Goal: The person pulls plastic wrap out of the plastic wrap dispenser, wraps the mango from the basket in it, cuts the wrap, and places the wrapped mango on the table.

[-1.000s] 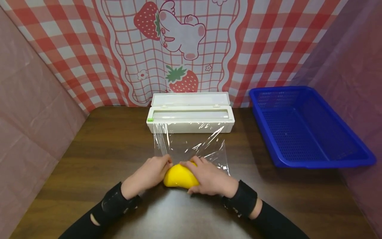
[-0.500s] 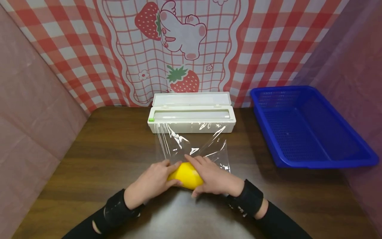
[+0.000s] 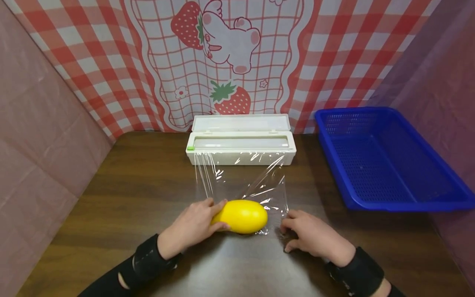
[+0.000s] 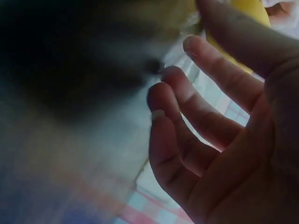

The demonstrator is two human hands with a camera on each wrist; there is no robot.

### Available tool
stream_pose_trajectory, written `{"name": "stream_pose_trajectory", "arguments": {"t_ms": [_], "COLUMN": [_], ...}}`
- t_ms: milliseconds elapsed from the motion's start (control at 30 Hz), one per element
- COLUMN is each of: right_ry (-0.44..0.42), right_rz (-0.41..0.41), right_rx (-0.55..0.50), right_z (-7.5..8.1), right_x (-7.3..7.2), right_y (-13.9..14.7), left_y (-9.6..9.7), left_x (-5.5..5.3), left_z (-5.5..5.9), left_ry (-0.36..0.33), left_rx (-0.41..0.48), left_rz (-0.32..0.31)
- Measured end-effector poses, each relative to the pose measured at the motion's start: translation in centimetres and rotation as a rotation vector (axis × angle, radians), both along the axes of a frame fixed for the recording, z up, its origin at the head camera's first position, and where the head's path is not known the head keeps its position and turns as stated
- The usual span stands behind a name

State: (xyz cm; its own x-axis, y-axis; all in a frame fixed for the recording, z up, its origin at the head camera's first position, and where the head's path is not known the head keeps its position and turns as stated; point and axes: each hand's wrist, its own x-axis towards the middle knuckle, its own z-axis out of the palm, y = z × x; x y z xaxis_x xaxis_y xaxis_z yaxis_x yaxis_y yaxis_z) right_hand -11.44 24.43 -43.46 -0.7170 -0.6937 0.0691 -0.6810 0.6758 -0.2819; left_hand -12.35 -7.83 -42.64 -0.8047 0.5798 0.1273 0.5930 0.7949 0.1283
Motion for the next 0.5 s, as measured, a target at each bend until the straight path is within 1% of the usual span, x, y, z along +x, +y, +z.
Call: {"name": "stream_pose_trajectory", "arguments": {"t_ms": [100, 167, 267, 333, 433, 500], "right_ry": [0.010, 0.000, -0.036, -0.041, -0.011, 0.027], "right_rz": [0.029, 0.045, 0.079, 0.097, 0.133, 0.160], "right_rx": [-0.020, -0.029, -0.053, -0.078, -0.138, -0.175], "right_z": [-0.5, -0.6, -0.4, -0.1, 0.6, 1.1], "right_x": [0.2, 0.3, 0.3, 0.3, 0.2, 0.1], "right_y": [0.1, 0.1, 0.1, 0.2, 0.3, 0.4], "left_y": [0.0, 0.0, 0.0, 0.1, 0.1, 0.1], "left_x": [0.0, 0.0, 0.1, 0.1, 0.1, 0.1], "left_z": [0.0, 0.0, -0.1, -0.1, -0.1, -0.1], "left_ry": [-0.006, -0.015, -0.031, -0.036, -0.026, -0.007], "left_rx": [-0.003, -0.008, -0.013, -0.017, -0.017, -0.021], "left_rz": [0.004, 0.007, 0.014, 0.020, 0.027, 0.031]}}
